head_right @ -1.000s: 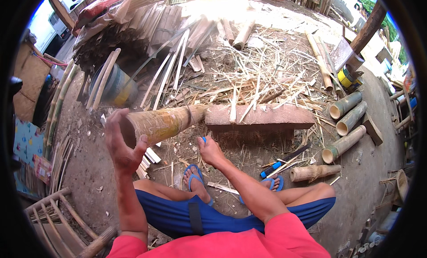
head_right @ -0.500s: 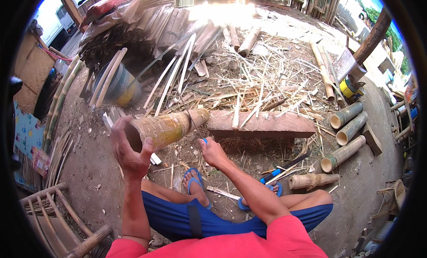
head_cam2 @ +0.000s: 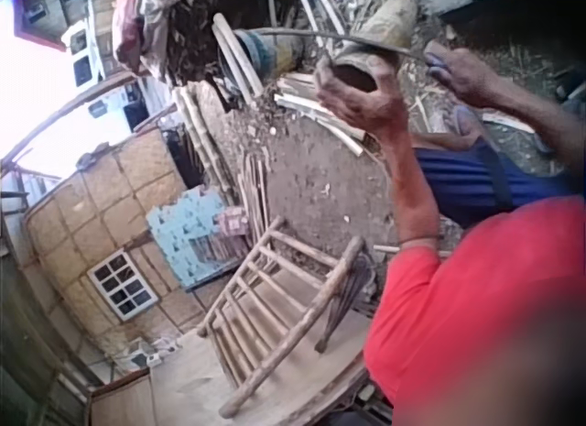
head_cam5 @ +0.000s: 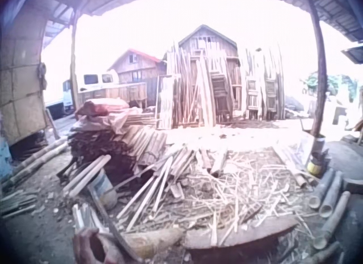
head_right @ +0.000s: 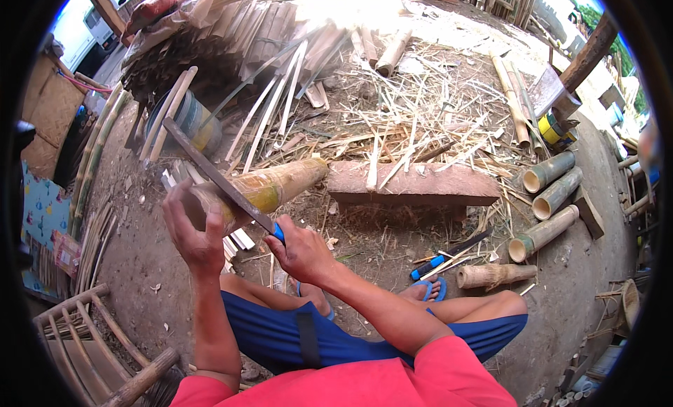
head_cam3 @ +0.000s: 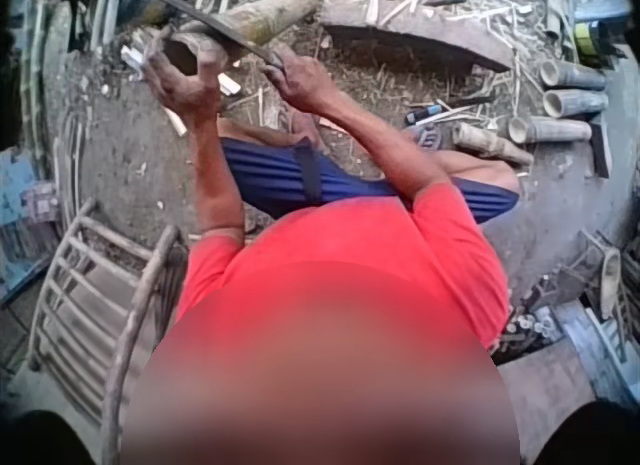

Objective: The person sits on the ground and uses a knife to shave and smooth the outer surface of a bamboo segment. They rotate the piece to work around its circumference, then mark a line on the bamboo with a pencil.

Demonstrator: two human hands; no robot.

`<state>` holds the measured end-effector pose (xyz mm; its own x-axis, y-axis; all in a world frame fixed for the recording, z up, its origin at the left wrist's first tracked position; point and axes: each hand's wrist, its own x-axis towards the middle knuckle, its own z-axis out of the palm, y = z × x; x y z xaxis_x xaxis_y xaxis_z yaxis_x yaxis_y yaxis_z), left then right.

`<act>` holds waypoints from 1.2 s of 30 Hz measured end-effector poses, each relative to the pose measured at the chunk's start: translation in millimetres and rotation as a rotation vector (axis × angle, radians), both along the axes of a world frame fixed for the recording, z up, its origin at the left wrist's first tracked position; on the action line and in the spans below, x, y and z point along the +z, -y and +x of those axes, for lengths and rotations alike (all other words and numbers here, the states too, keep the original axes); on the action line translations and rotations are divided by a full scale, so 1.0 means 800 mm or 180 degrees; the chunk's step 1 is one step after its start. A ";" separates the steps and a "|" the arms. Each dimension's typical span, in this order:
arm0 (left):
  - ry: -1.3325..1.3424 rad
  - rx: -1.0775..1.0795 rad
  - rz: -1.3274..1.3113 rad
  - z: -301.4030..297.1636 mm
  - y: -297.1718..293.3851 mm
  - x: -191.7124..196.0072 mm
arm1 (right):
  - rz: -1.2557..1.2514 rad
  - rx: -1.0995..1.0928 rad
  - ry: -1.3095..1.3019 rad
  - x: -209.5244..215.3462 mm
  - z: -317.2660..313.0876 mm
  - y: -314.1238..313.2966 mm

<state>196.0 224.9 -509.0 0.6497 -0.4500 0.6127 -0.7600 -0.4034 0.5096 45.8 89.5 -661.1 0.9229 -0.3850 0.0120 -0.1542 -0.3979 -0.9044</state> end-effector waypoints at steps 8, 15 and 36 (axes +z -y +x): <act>0.0161 0.0167 0.0122 -0.005 -0.002 0.002 | 0.0359 -0.1317 -0.1095 -0.037 0.005 0.030; 0.0176 0.0353 0.0070 -0.023 0.011 0.003 | 0.0200 -0.0865 -0.0670 -0.001 0.018 0.004; 0.0029 0.0627 -0.0127 -0.009 0.025 -0.010 | 0.0080 -0.1094 0.0076 -0.023 0.034 -0.028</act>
<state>188.7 205.0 -516.8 0.7170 -0.2901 0.6338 -0.6731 -0.5243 0.5215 72.8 111.6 -679.4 0.7387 -0.6738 0.0187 -0.2539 -0.3039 -0.9183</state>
